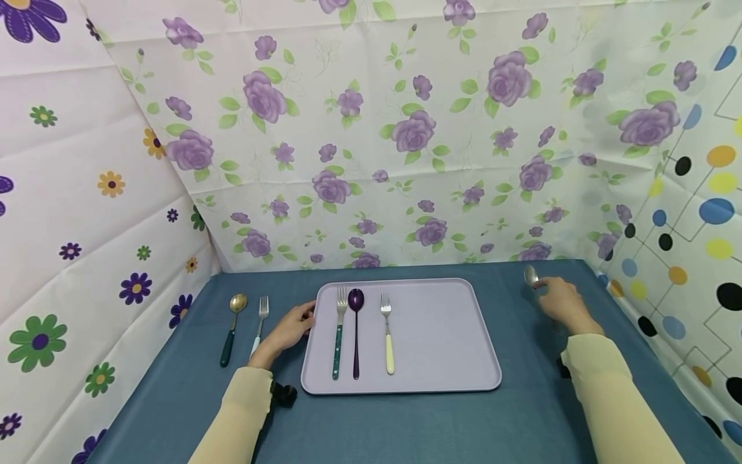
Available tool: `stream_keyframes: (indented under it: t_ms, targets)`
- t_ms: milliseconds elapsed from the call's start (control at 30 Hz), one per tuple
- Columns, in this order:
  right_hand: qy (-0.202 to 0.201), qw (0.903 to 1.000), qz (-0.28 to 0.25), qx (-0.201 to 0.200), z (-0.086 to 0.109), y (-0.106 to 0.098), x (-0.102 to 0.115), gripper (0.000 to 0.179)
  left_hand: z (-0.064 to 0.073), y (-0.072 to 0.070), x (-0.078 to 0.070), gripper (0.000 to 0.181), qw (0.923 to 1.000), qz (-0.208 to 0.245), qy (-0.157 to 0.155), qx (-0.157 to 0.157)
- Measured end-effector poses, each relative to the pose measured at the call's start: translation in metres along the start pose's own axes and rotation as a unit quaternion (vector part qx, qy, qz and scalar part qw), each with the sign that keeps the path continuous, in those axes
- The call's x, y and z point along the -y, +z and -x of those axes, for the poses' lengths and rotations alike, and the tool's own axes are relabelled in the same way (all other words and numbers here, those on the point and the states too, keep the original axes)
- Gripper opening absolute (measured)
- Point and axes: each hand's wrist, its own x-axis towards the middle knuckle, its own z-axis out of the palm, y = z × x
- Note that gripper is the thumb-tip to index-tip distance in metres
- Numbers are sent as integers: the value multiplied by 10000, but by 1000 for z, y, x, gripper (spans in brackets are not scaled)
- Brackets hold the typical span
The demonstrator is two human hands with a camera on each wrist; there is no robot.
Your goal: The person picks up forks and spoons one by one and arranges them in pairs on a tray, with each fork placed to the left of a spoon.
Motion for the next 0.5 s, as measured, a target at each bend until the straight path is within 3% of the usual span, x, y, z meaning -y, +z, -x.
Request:
stream_keyframes:
  t_ms: [500]
  targets:
    - [-162,9998,-74,82,-2,5,16,54,-3,0,0,47,10000,23,61,-39]
